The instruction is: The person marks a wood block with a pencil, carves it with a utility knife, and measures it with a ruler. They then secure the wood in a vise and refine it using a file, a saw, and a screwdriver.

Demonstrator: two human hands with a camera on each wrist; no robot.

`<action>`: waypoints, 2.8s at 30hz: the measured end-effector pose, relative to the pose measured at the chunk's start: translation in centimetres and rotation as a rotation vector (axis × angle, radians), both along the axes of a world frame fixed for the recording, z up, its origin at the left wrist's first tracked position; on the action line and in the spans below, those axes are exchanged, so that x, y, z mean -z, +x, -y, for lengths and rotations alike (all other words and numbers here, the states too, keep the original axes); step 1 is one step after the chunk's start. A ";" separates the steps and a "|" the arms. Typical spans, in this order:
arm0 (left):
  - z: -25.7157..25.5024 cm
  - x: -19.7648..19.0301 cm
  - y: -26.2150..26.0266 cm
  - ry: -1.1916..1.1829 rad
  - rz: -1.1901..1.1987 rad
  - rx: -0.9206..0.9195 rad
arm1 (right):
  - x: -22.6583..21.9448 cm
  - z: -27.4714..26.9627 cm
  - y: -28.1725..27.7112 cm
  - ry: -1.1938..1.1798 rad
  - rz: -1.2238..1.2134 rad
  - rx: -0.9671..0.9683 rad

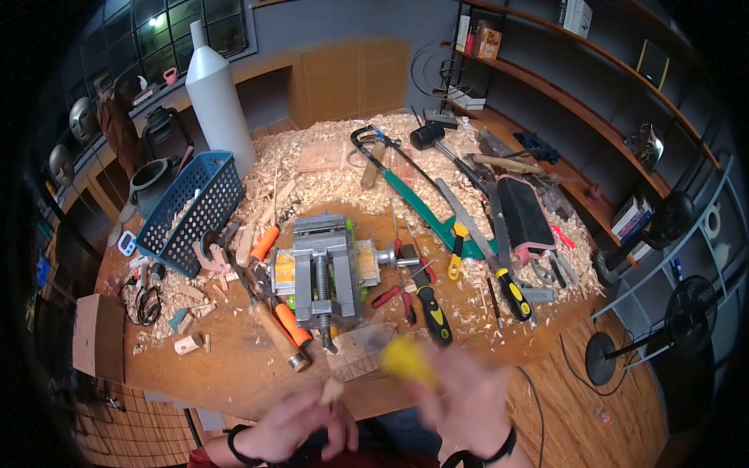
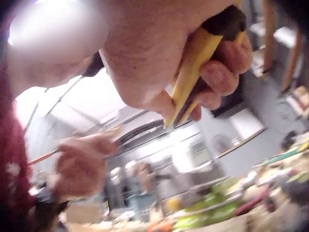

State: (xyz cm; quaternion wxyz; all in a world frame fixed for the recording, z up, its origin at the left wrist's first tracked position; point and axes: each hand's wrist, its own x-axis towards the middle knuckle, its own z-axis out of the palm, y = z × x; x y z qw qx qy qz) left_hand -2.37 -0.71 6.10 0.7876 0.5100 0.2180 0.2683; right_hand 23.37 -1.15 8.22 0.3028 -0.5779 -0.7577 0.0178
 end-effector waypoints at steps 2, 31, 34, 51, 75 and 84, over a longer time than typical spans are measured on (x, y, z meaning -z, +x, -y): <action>0.9 -0.8 -0.3 0.034 -0.073 0.079 | 1.9 -1.7 3.2 0.119 -0.016 0.087; -0.9 -0.9 1.5 0.157 -0.228 -0.138 | -2.8 2.5 -1.4 -0.025 -0.003 -0.159; -1.2 -1.1 1.3 0.318 -0.318 -0.120 | -2.9 2.5 -1.4 -0.021 -0.003 -0.165; -0.6 -1.0 0.5 0.391 -0.347 -0.014 | 1.6 -2.2 4.0 0.210 -0.014 0.228; -1.1 -0.6 1.3 -0.043 -0.146 -0.066 | -1.6 2.9 -0.8 -0.021 -0.023 -0.156; -1.4 0.0 1.1 -0.166 -0.034 -0.106 | -1.8 2.6 -0.9 0.005 -0.053 -0.127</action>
